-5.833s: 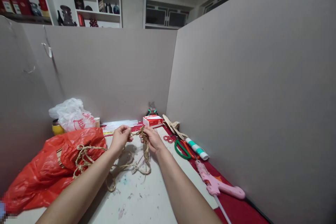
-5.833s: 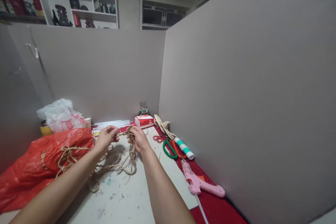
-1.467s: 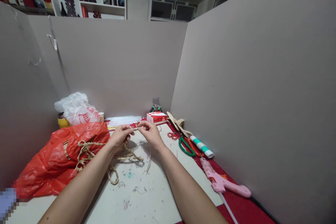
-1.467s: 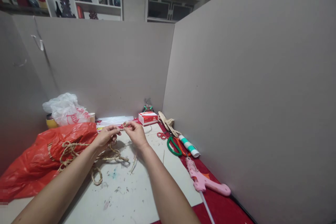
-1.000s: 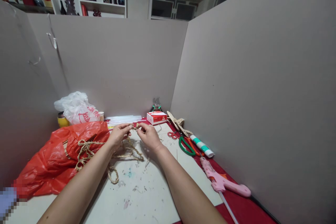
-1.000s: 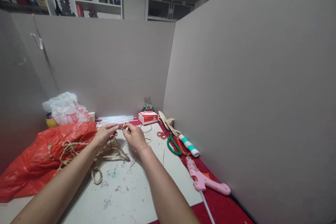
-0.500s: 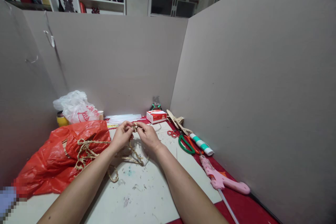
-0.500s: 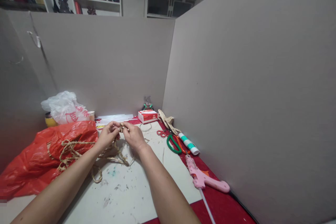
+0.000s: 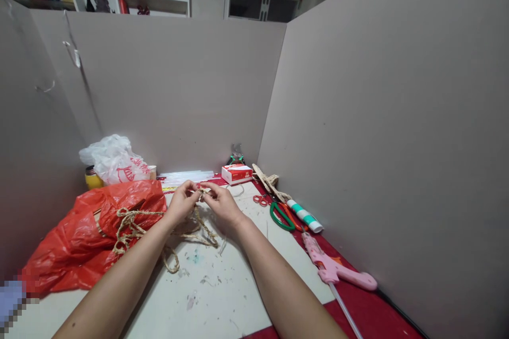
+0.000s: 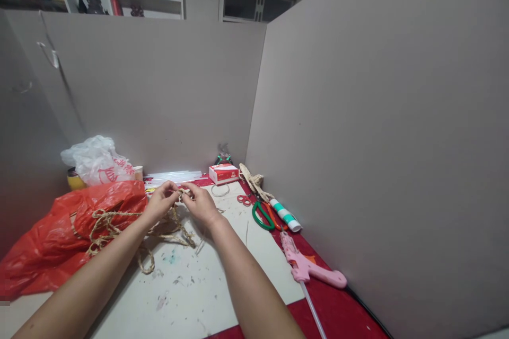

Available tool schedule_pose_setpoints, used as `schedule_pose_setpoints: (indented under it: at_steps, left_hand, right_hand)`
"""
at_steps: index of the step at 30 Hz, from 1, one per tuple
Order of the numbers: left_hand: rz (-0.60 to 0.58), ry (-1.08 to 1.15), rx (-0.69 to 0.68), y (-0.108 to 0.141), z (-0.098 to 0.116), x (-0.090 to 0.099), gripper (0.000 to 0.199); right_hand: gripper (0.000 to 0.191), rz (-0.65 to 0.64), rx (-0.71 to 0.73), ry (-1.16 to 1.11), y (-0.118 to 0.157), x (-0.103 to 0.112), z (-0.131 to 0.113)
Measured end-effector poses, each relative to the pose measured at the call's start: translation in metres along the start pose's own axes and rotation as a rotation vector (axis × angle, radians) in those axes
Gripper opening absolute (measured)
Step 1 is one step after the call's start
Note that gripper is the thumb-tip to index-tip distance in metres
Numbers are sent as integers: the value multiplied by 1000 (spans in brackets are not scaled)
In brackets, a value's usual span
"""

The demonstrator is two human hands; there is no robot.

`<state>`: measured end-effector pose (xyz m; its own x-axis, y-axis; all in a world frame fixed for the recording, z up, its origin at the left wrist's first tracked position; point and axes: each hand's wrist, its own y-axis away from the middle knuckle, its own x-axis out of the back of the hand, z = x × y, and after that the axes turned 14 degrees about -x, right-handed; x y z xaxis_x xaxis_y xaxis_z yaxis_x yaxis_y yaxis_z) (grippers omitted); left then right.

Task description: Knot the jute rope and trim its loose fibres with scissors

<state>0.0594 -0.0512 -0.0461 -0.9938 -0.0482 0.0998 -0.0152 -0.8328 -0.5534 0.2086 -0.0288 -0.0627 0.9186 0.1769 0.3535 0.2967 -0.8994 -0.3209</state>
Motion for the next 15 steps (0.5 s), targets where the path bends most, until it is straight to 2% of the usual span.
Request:
schedule_pose_setpoints:
  at_steps: [8, 15]
  left_hand:
    - [165, 107, 50, 0, 7, -7, 25]
    - [67, 429, 349, -3, 16, 2, 23]
  right_hand:
    - [27, 61, 31, 77, 9, -4, -10]
    - [26, -6, 79, -45, 3, -4, -3]
